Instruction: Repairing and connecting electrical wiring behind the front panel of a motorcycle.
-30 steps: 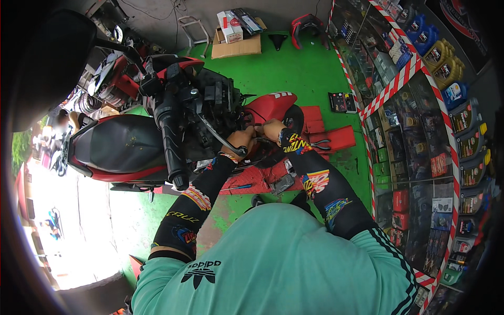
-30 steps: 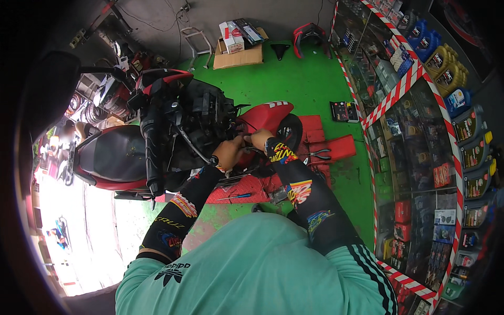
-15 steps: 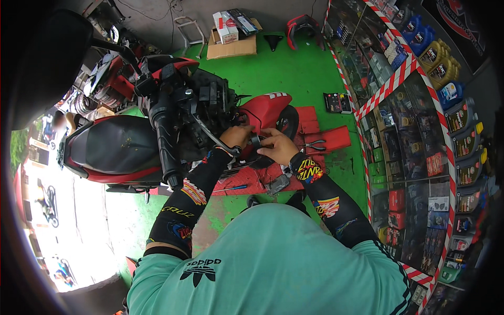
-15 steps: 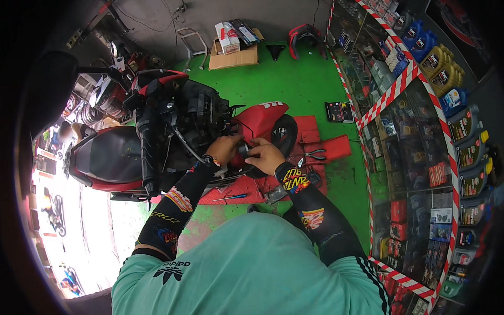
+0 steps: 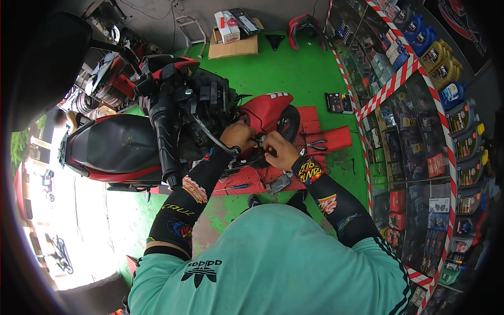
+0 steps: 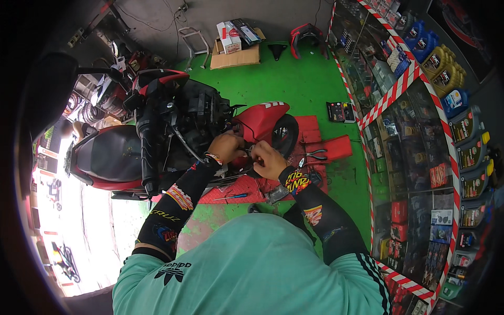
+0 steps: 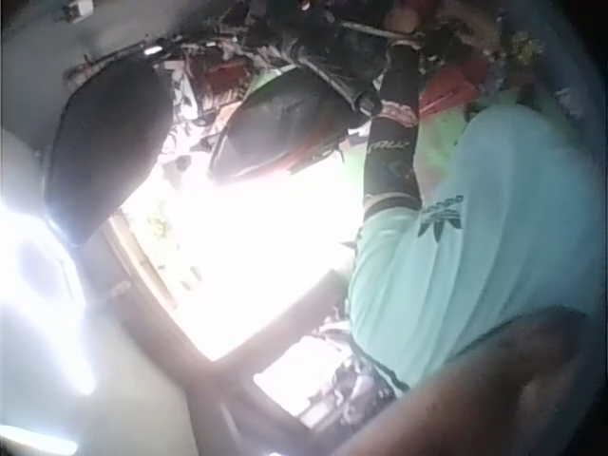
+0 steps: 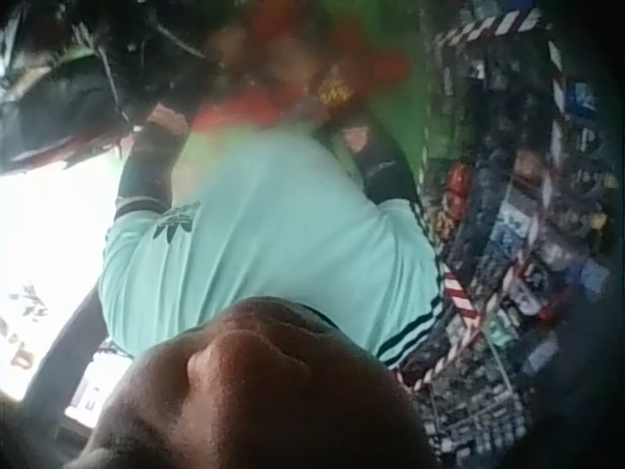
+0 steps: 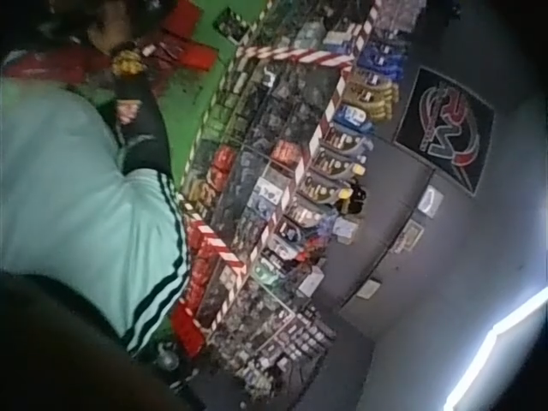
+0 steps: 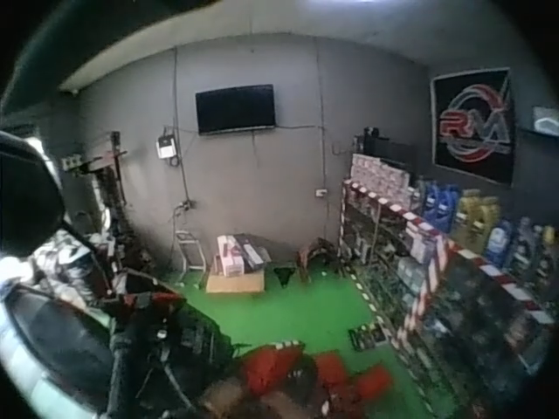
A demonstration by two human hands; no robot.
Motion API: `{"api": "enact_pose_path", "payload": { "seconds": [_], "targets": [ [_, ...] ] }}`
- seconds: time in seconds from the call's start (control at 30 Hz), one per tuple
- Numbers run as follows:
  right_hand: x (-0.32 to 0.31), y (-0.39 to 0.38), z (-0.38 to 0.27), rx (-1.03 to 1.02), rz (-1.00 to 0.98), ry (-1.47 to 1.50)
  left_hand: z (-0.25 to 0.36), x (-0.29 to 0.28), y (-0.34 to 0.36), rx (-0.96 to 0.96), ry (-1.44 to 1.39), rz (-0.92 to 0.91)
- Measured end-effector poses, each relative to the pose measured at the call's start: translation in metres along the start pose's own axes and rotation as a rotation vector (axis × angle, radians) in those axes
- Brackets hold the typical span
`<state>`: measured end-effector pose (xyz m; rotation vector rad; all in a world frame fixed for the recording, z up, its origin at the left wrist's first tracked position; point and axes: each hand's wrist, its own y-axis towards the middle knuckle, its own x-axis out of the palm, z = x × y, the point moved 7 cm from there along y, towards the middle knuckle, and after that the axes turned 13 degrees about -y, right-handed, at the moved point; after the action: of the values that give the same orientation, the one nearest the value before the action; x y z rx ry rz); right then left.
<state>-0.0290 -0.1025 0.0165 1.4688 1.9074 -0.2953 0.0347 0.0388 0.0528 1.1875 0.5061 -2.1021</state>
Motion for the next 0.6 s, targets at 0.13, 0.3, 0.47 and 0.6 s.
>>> {"api": "enact_pose_path", "payload": {
  "seconds": [0.13,0.3,0.47,0.6],
  "targets": [
    [0.009,0.021,0.026,0.475,-0.069,0.096,0.004,0.005,0.000,0.102,0.107,0.152],
    [0.026,0.054,0.050,0.581,-0.238,-0.169,0.001,0.011,-0.006,0.098,0.114,0.247],
    [0.023,0.060,0.058,0.561,-0.095,-0.048,-0.012,0.016,-0.008,-0.021,0.015,0.239],
    [0.014,0.053,0.066,0.640,0.072,0.415,-0.017,0.012,-0.006,0.001,-0.051,0.268]
  ]
}}
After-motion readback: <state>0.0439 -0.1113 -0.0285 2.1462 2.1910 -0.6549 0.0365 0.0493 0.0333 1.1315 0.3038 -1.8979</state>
